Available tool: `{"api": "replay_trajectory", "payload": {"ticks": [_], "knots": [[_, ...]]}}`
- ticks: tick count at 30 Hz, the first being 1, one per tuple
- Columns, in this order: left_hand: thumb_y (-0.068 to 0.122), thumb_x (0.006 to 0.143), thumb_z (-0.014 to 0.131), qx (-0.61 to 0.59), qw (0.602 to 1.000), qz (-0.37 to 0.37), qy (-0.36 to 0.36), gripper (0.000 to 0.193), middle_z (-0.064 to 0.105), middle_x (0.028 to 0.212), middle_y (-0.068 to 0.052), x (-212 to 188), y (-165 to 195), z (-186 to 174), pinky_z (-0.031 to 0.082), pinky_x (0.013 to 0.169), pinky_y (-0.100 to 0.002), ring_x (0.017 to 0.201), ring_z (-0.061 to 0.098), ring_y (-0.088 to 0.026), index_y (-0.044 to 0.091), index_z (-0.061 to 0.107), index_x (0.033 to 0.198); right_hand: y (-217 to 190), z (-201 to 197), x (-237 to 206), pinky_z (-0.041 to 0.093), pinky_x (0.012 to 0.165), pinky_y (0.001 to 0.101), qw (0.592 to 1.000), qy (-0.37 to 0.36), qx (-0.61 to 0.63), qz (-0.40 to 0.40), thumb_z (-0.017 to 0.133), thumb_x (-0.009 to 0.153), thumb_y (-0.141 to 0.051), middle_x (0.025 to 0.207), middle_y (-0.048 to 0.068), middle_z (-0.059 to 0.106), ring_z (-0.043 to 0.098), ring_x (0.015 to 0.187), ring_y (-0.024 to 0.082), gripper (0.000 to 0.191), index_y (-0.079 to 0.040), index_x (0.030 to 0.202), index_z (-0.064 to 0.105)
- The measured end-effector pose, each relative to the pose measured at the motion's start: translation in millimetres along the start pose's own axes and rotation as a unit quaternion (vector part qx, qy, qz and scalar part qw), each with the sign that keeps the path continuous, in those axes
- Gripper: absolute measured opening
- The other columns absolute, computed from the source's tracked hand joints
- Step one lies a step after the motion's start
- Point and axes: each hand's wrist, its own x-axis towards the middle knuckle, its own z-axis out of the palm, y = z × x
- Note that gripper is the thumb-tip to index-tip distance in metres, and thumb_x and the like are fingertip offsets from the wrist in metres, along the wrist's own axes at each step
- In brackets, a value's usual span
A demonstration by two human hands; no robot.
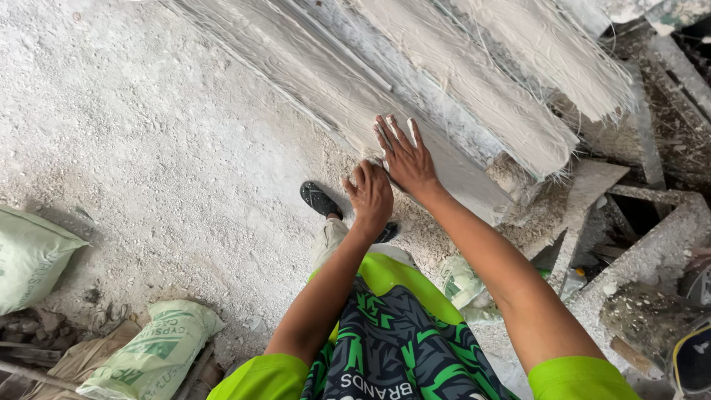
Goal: The person presses plaster paste by hand onto long decorative moldings, smearing and smoothing it along the grooved surfaces, and works along the length of the pieces. At the end, the person mixes more plaster paste in a large bowl by hand.
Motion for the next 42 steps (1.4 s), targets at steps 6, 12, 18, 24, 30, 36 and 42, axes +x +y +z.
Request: {"api": "replay_trajectory", "payload": {"ticks": [6, 12, 18, 24, 30, 36, 42], "knots": [[0.009, 0.079, 0.061, 0.017, 0.999, 0.019, 0.034, 0.047, 0.047, 0.123, -0.017, 1.7, -13.1, 2.3, 0.031, 0.103, -0.062, 0.118, 0.047, -0.032, -0.005, 0.058, 0.124, -0.7, 2.9, 13.6, 0.003, 0.131, 0.0527, 0.993, -0.005, 0.116, 0.003, 0.037, 0.108, -0.042, 0.175, 0.004, 0.012, 0.008, 0.161, 0.023, 0.067, -0.008, 0.165, 0.026], [0.007, 0.080, 0.061, 0.002, 0.997, -0.009, -0.073, 0.048, 0.046, 0.121, -0.017, 14.2, -16.5, -1.5, 0.031, 0.104, -0.062, 0.119, 0.046, -0.033, -0.006, 0.056, 0.126, 2.1, 1.3, -17.9, 0.007, 0.128, 0.0555, 0.998, -0.023, -0.050, -0.014, 0.044, 0.104, -0.037, 0.174, 0.007, 0.017, 0.014, 0.160, 0.027, 0.063, -0.010, 0.161, 0.036], [0.010, 0.083, 0.064, -0.001, 1.000, -0.022, 0.001, 0.043, 0.048, 0.123, -0.018, 31.8, -29.5, -8.1, 0.032, 0.103, -0.064, 0.119, 0.047, -0.034, -0.004, 0.056, 0.123, -10.9, 7.3, 27.7, 0.008, 0.129, 0.0551, 1.000, 0.023, 0.004, -0.017, 0.053, 0.104, -0.038, 0.174, 0.009, 0.020, 0.016, 0.161, 0.026, 0.067, -0.007, 0.161, 0.039], [0.012, 0.085, 0.062, 0.054, 0.998, 0.001, 0.013, 0.045, 0.048, 0.125, -0.018, 47.6, -51.2, -15.6, 0.032, 0.106, -0.063, 0.120, 0.046, -0.034, -0.005, 0.056, 0.126, -18.1, -1.3, 55.8, 0.008, 0.129, 0.0552, 0.997, 0.024, 0.077, 0.001, 0.054, 0.102, -0.039, 0.174, 0.006, 0.019, 0.015, 0.160, 0.024, 0.069, -0.007, 0.161, 0.038], [0.013, 0.084, 0.063, 0.121, 0.990, -0.001, -0.070, 0.052, 0.046, 0.125, -0.017, 74.8, -62.5, -29.0, 0.027, 0.110, -0.065, 0.122, 0.042, -0.034, -0.007, 0.055, 0.132, -23.3, -11.6, 89.6, 0.006, 0.128, 0.0528, 0.999, 0.027, 0.030, -0.004, 0.050, 0.103, -0.037, 0.174, 0.007, 0.016, 0.012, 0.160, 0.024, 0.068, -0.009, 0.163, 0.034], [0.014, 0.084, 0.064, 0.148, 0.979, -0.026, -0.138, 0.059, 0.044, 0.130, -0.020, 111.2, -85.4, -49.7, 0.020, 0.112, -0.068, 0.129, 0.037, -0.038, -0.008, 0.052, 0.137, -29.7, -26.4, 132.8, 0.005, 0.129, 0.0524, 0.998, 0.035, 0.031, -0.034, 0.050, 0.105, -0.039, 0.175, 0.009, 0.014, 0.010, 0.161, 0.025, 0.070, -0.007, 0.164, 0.031], [0.017, 0.088, 0.063, 0.143, 0.984, -0.056, -0.089, 0.051, 0.049, 0.132, -0.022, 145.8, -128.1, -71.4, 0.019, 0.115, -0.069, 0.132, 0.039, -0.041, -0.004, 0.055, 0.134, -46.2, -40.8, 194.0, 0.008, 0.129, 0.0516, 0.996, 0.064, 0.027, -0.049, 0.052, 0.102, -0.037, 0.174, 0.012, 0.016, 0.014, 0.160, 0.028, 0.073, -0.002, 0.163, 0.031]]}}
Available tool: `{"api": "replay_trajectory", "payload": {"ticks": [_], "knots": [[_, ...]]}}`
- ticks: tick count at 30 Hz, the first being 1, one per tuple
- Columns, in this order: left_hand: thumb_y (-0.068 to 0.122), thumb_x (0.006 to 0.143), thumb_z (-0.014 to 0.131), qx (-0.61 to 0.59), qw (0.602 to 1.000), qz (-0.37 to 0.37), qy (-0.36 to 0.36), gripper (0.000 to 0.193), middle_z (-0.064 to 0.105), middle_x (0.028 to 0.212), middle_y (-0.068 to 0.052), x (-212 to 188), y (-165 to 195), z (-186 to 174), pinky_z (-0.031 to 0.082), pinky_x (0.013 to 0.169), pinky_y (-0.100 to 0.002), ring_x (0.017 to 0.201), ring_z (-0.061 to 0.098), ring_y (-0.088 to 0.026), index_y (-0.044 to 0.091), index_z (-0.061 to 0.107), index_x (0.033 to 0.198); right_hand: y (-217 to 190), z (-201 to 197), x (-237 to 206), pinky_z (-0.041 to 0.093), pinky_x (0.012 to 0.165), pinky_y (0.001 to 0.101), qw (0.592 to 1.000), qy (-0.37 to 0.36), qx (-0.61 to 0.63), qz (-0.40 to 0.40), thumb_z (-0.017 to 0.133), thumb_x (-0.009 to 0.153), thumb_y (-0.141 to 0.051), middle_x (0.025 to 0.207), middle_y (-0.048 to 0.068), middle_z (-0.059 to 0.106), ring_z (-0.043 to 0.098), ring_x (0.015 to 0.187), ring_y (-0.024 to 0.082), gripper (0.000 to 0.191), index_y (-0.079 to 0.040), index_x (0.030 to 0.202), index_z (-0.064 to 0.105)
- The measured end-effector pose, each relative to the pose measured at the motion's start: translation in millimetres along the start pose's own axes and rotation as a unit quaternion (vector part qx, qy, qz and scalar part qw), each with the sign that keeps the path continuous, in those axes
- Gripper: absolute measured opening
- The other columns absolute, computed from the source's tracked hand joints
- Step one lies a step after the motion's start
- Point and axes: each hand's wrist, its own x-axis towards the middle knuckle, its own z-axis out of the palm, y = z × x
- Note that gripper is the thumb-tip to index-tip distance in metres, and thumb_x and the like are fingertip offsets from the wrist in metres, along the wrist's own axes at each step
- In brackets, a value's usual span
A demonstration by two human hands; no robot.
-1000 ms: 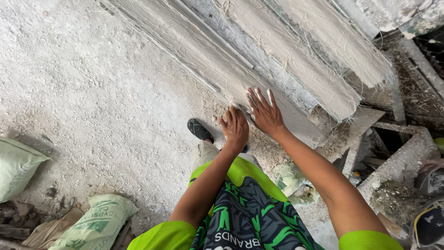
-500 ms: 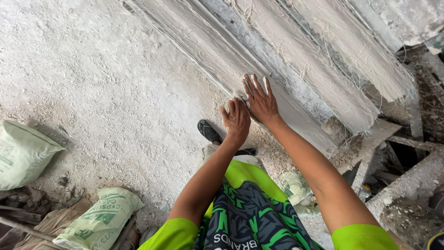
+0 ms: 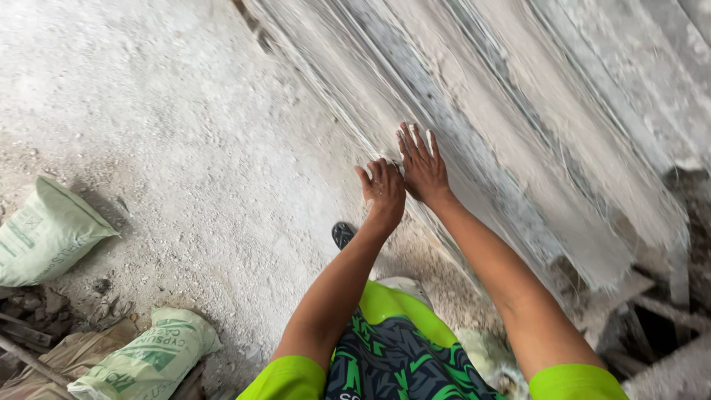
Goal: The person presses plaster paste by hand onto long decorative moldings, smearing and smoothing it along the grooved surfaces, and works along the length of the pieces. At the end, the person mixes more plaster paste in a large bowl by hand.
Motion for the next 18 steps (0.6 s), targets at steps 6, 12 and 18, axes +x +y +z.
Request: {"api": "replay_trajectory", "payload": {"ticks": [6, 12, 18], "knots": [[0.017, 0.089, 0.062, -0.034, 0.999, -0.041, 0.002, 0.046, 0.049, 0.135, -0.022, 43.0, -52.3, -12.5, 0.017, 0.116, -0.069, 0.136, 0.037, -0.042, 0.001, 0.057, 0.132, -11.7, -0.2, 72.6, 0.008, 0.129, 0.0538, 0.999, 0.021, 0.023, -0.023, 0.051, 0.102, -0.040, 0.174, 0.013, 0.017, 0.012, 0.161, 0.029, 0.075, -0.001, 0.162, 0.029], [0.020, 0.093, 0.063, -0.014, 0.998, -0.065, 0.012, 0.047, 0.049, 0.138, -0.023, 84.7, -92.4, -23.9, 0.015, 0.117, -0.071, 0.139, 0.036, -0.045, 0.002, 0.056, 0.135, -21.8, 1.2, 135.9, 0.006, 0.128, 0.0533, 0.999, 0.024, -0.005, -0.031, 0.047, 0.103, -0.041, 0.174, 0.014, 0.014, 0.008, 0.162, 0.029, 0.076, -0.001, 0.164, 0.025], [0.022, 0.091, 0.063, 0.016, 0.997, -0.081, -0.003, 0.052, 0.047, 0.141, -0.025, 134.4, -142.9, -32.3, 0.012, 0.115, -0.073, 0.139, 0.035, -0.046, 0.000, 0.054, 0.137, -35.6, 3.2, 214.0, 0.003, 0.126, 0.0538, 0.999, -0.006, 0.031, -0.029, 0.044, 0.101, -0.041, 0.172, 0.016, 0.008, 0.004, 0.159, 0.031, 0.079, 0.002, 0.161, 0.018]]}}
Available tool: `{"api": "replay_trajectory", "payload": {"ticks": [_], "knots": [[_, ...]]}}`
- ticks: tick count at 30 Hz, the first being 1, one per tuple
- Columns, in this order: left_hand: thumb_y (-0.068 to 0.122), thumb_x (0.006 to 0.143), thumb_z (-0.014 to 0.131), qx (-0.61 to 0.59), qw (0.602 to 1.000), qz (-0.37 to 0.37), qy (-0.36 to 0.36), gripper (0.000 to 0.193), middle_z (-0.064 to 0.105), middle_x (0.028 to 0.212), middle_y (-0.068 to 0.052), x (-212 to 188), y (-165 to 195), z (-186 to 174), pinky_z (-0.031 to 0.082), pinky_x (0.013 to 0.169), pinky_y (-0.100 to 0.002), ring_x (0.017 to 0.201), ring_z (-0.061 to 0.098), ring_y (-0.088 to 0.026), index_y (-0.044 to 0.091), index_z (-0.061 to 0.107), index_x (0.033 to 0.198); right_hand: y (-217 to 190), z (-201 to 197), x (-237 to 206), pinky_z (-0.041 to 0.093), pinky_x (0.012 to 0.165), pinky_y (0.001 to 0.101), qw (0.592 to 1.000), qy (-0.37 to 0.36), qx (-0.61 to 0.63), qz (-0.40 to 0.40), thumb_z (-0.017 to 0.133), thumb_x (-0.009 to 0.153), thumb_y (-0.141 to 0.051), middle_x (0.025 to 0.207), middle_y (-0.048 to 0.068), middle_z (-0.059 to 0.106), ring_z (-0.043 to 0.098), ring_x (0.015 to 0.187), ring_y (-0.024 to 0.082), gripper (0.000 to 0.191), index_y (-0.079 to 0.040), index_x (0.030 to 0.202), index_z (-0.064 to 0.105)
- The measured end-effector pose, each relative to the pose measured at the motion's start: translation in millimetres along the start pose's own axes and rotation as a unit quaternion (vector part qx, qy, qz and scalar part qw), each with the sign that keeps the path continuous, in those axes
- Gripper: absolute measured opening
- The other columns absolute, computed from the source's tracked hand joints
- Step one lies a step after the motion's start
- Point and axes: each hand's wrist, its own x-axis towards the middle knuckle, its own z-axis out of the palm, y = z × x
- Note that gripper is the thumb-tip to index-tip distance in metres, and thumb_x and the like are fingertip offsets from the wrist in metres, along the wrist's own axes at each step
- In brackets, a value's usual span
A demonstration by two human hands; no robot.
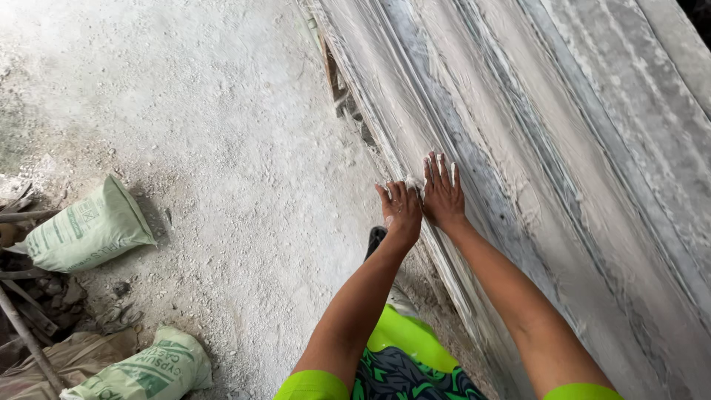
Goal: The person presses plaster paste by hand onto long decorative moldings, smearing and smoothing it along the grooved surfaces, and works along the length of the pieces. At the end, the person mixes more plaster paste in a large bowl by hand.
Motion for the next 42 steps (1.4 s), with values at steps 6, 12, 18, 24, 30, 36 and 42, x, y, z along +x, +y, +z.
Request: {"api": "replay_trajectory", "payload": {"ticks": [6, 12, 18, 24, 30, 36, 42], "knots": [[0.025, 0.094, 0.060, -0.006, 0.999, -0.036, -0.018, 0.054, 0.042, 0.151, -0.025, 84.0, -52.1, -23.5, 0.008, 0.114, -0.076, 0.146, 0.029, -0.045, 0.002, 0.051, 0.142, -10.9, -0.6, 100.8, 0.001, 0.126, 0.0537, 0.999, -0.026, -0.029, -0.006, 0.041, 0.102, -0.043, 0.173, 0.016, 0.005, 0.001, 0.160, 0.031, 0.078, 0.001, 0.163, 0.016], [0.025, 0.096, 0.057, 0.008, 0.996, -0.071, -0.044, 0.053, 0.039, 0.155, -0.024, 154.4, -99.1, -37.7, 0.005, 0.114, -0.075, 0.148, 0.027, -0.043, 0.002, 0.051, 0.143, -18.6, -3.0, 192.9, 0.000, 0.124, 0.0567, 0.999, -0.027, -0.025, -0.030, 0.039, 0.103, -0.045, 0.172, 0.019, 0.003, -0.003, 0.159, 0.033, 0.080, 0.003, 0.161, 0.016], [0.024, 0.098, 0.056, 0.016, 0.994, -0.096, -0.039, 0.050, 0.040, 0.156, -0.024, 214.4, -141.6, -50.1, 0.005, 0.117, -0.074, 0.150, 0.028, -0.042, 0.001, 0.052, 0.143, -26.5, -6.4, 270.7, -0.001, 0.124, 0.0573, 0.998, -0.042, -0.020, -0.035, 0.038, 0.104, -0.046, 0.172, 0.018, 0.002, -0.004, 0.159, 0.032, 0.078, 0.003, 0.161, 0.015], [0.025, 0.097, 0.056, 0.005, 0.995, -0.079, -0.054, 0.056, 0.035, 0.158, -0.025, 281.2, -196.8, -56.6, 0.004, 0.115, -0.074, 0.150, 0.025, -0.044, 0.000, 0.047, 0.147, -37.7, 0.5, 356.4, 0.000, 0.125, 0.0562, 0.998, -0.001, -0.032, -0.046, 0.039, 0.104, -0.043, 0.173, 0.019, 0.004, -0.001, 0.160, 0.033, 0.077, 0.002, 0.162, 0.015], [0.027, 0.098, 0.055, -0.019, 0.997, -0.052, -0.061, 0.061, 0.027, 0.162, -0.022, 372.0, -272.6, -84.0, 0.000, 0.117, -0.073, 0.153, 0.018, -0.042, 0.003, 0.039, 0.152, -55.5, -3.3, 461.9, 0.000, 0.124, 0.0564, 0.999, -0.020, -0.026, -0.038, 0.040, 0.101, -0.044, 0.171, 0.019, 0.004, -0.002, 0.158, 0.034, 0.080, 0.002, 0.161, 0.014], [0.030, 0.099, 0.056, 0.014, 0.995, -0.021, -0.094, 0.062, 0.030, 0.163, -0.025, 433.5, -339.2, -98.5, 0.001, 0.116, -0.072, 0.152, 0.022, -0.045, 0.000, 0.043, 0.152, -72.9, -5.9, 558.8, 0.003, 0.126, 0.0554, 0.999, -0.010, -0.024, -0.027, 0.043, 0.102, -0.044, 0.173, 0.017, 0.006, 0.002, 0.159, 0.032, 0.078, 0.000, 0.161, 0.016], [0.028, 0.101, 0.056, -0.016, 0.997, -0.052, -0.059, 0.055, 0.033, 0.163, -0.022, 507.4, -398.9, -101.6, 0.003, 0.119, -0.073, 0.154, 0.023, -0.042, 0.002, 0.047, 0.149, -89.5, -12.3, 647.0, 0.004, 0.127, 0.0542, 0.999, 0.007, -0.023, -0.032, 0.045, 0.102, -0.042, 0.173, 0.018, 0.008, 0.005, 0.160, 0.033, 0.079, 0.002, 0.162, 0.017]]}}
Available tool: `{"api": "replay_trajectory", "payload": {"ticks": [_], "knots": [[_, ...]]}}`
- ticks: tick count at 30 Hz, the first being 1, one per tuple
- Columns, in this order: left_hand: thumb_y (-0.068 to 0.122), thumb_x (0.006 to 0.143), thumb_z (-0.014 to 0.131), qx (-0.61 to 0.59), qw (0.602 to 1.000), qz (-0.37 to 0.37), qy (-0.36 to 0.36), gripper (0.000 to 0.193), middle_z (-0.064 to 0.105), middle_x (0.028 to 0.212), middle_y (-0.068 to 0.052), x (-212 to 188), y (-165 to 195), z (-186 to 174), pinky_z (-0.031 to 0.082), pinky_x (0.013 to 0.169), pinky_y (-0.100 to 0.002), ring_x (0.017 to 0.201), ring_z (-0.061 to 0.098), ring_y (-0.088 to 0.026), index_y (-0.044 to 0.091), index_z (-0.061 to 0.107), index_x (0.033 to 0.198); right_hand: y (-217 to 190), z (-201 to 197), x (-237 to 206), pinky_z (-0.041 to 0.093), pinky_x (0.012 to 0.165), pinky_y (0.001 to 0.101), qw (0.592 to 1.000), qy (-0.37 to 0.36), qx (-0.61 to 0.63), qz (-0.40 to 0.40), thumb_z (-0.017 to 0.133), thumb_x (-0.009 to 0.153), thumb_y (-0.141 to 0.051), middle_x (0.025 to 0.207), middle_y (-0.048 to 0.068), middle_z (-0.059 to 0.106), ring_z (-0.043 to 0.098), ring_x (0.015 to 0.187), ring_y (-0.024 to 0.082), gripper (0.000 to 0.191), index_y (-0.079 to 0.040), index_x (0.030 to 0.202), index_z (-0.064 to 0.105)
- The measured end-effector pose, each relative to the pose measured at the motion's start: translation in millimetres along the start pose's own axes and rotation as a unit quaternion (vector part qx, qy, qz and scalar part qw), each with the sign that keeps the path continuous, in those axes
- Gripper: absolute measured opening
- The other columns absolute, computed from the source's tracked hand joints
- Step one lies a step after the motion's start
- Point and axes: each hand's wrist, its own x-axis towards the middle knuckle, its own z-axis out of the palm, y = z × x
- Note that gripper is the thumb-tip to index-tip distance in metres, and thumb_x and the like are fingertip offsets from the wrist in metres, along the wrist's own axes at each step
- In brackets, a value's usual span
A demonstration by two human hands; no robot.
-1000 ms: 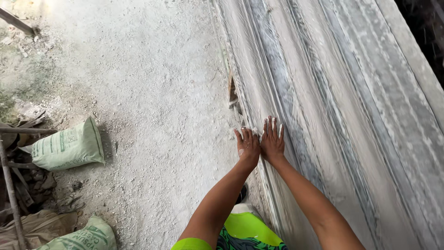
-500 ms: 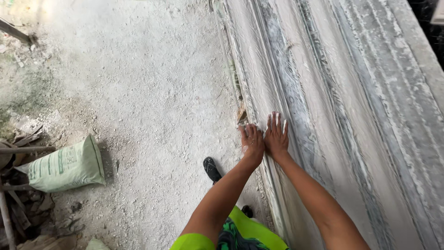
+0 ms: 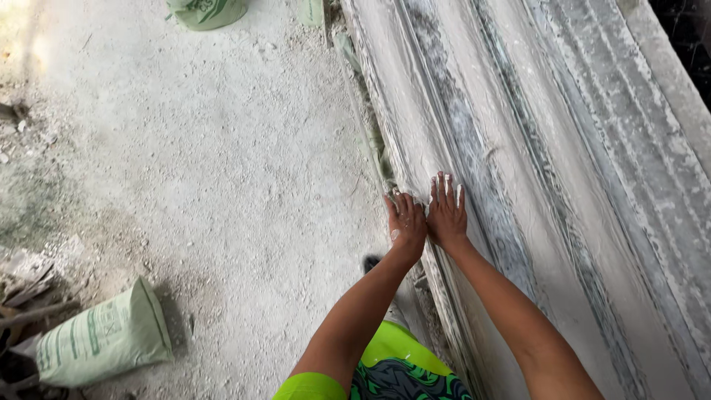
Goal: The person presses plaster paste by hand onto long decorative moldings, smearing and smoothing it along the grooved surfaces, and works along the length of the pieces. At the end, the person mixes more plaster paste in a large bowl by hand.
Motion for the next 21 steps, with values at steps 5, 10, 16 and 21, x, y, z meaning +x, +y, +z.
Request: {"api": "replay_trajectory", "payload": {"ticks": [5, 10, 16, 21], "knots": [[0.029, 0.098, 0.057, 0.048, 0.998, 0.022, -0.024, 0.063, 0.029, 0.162, -0.024, 69.6, -47.6, -21.0, 0.001, 0.115, -0.072, 0.153, 0.020, -0.045, 0.000, 0.042, 0.152, -10.1, -9.0, 88.7, 0.001, 0.125, 0.0551, 1.000, -0.023, 0.013, 0.010, 0.045, 0.101, -0.042, 0.171, 0.019, 0.005, 0.002, 0.159, 0.035, 0.081, 0.003, 0.161, 0.015], [0.028, 0.100, 0.057, 0.024, 0.999, 0.022, -0.028, 0.065, 0.024, 0.165, -0.023, 157.4, -103.1, -51.2, -0.001, 0.115, -0.075, 0.154, 0.016, -0.043, 0.000, 0.037, 0.154, -16.2, -13.4, 198.6, 0.000, 0.126, 0.0549, 1.000, -0.011, 0.011, -0.009, 0.045, 0.103, -0.040, 0.172, 0.020, 0.003, -0.001, 0.159, 0.035, 0.079, 0.003, 0.162, 0.015], [0.035, 0.090, 0.065, 0.064, 0.994, 0.036, -0.083, 0.082, 0.020, 0.166, -0.023, 248.8, -169.7, -98.0, -0.001, 0.111, -0.074, 0.153, 0.013, -0.044, 0.001, 0.032, 0.157, -21.9, -15.5, 316.7, 0.000, 0.126, 0.0557, 0.999, -0.019, 0.028, -0.009, 0.044, 0.104, -0.040, 0.172, 0.021, 0.004, 0.000, 0.160, 0.035, 0.078, 0.004, 0.162, 0.016], [0.030, 0.099, 0.056, 0.062, 0.997, 0.015, -0.032, 0.064, 0.028, 0.164, -0.022, 316.1, -213.6, -118.9, 0.002, 0.114, -0.075, 0.153, 0.018, -0.044, 0.002, 0.038, 0.155, -32.9, -13.8, 403.6, 0.000, 0.128, 0.0559, 0.999, -0.016, 0.048, 0.009, 0.043, 0.106, -0.043, 0.173, 0.020, 0.004, 0.000, 0.160, 0.034, 0.078, 0.003, 0.162, 0.014]]}}
